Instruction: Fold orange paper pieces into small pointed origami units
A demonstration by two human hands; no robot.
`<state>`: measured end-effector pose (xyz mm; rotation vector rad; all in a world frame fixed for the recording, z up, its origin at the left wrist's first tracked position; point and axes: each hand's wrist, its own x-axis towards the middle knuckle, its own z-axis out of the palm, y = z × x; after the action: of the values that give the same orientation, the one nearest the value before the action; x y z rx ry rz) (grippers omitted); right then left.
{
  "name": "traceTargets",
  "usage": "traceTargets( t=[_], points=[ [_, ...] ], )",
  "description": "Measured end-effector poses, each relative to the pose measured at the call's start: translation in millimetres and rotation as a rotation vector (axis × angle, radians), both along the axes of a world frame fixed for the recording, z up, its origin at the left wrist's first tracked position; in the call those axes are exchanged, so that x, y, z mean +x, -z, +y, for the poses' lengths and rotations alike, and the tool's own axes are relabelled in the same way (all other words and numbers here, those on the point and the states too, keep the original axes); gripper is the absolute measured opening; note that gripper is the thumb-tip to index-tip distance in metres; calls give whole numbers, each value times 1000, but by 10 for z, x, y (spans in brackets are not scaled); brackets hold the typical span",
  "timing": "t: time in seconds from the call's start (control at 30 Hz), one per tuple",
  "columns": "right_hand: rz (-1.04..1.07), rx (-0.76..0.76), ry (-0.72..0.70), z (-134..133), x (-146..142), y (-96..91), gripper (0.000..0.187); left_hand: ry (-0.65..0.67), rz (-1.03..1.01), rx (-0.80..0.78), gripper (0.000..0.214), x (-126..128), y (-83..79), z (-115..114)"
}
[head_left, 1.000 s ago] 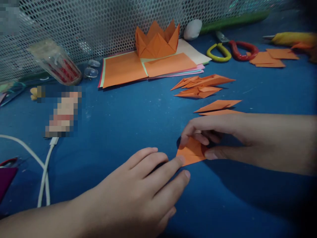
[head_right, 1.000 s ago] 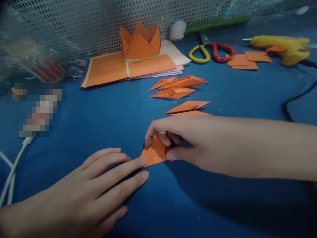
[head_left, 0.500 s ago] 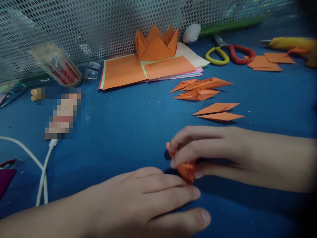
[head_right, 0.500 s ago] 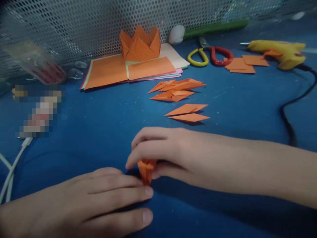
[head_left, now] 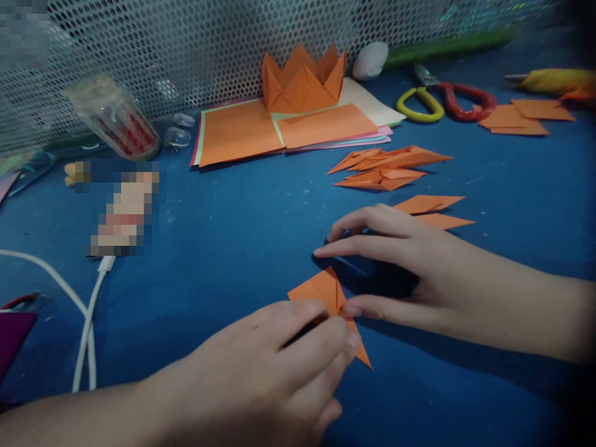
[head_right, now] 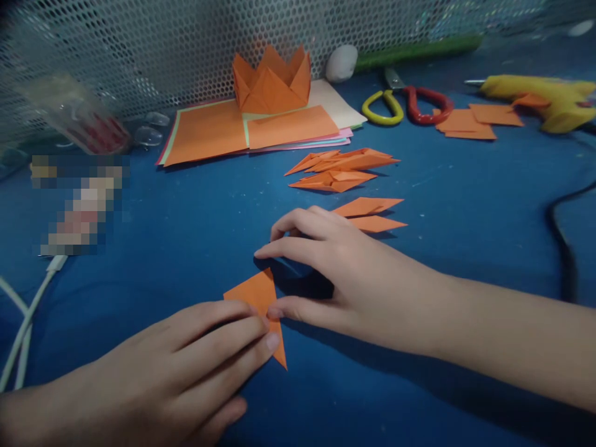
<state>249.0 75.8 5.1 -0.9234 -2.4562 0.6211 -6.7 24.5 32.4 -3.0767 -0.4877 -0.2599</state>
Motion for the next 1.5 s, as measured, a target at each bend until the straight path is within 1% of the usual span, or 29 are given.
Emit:
traceTargets(
  t=[0.1, 0.17, 0.3, 0.4, 0.47, 0.53, 0.6, 0.7, 0.77, 0.87, 0.93, 0.97, 1.07, 1.13, 1.2, 1.3, 1.37, 1.43, 1.5],
  points=[
    [60, 20, 46, 7, -55, 13, 28, 18, 38, 2, 41, 1, -6, -2],
    [89, 26, 81, 28, -81, 30, 23, 14, 60, 26, 41, 2, -17, -14],
    [88, 102, 81, 41, -79, 54, 21, 13, 52, 36, 37, -2, -27, -23],
    [89, 150, 23, 22, -63, 37, 22, 16, 25, 16, 34, -9, -16, -11],
    [92, 110, -32, 13, -65, 11, 21, 26, -5, -5, 34, -13, 2, -7],
    [92, 39, -66, 12, -74, -17, 20, 45, -47, -16, 39, -16, 28, -14],
    [95, -12, -81, 12, -86, -40, 17, 47, -81, 7, 42, -17, 58, -30],
    [114, -67, -106, -9, -98, -55, 15, 36, -83, 46, 37, -15, 91, -53],
    [132, -119, -83, -41, -104, -52, 13, 26, -88, 59, 37, -8, 102, -56],
    [155, -161, 9, -87, -116, -36, 12, 13, -100, 84, 42, 7, 111, -48],
    [153, -126, 45, -103, -131, -27, 15, 18, -98, 104, 44, 17, 120, -46],
    [143, -92, 39, -107, -140, -25, 17, 18, -98, 114, 45, 21, 125, -48],
    [108, 45, -17, -127, -160, -32, 23, -9, -106, 129, 51, 28, 138, -64],
    [127, 78, -41, -159, -161, -44, 25, -22, -115, 112, 61, 27, 130, -72],
    [177, 11, -7, -205, -156, -60, 23, -23, -113, 100, 66, 21, 100, -70],
    [260, -175, 113, -268, -159, -83, 10, -11, -64, 85, 59, 14, 29, -46],
    [302, -289, 193, -290, -177, -87, 15, 6, -24, 75, 52, 20, -6, -29],
    [326, -385, 243, -298, -197, -78, 18, 16, 0, 101, 51, 33, -12, -21],
    [344, -434, 280, -296, -207, -63, 18, 6, 17, 155, 53, 48, 7, -30]
  ],
)
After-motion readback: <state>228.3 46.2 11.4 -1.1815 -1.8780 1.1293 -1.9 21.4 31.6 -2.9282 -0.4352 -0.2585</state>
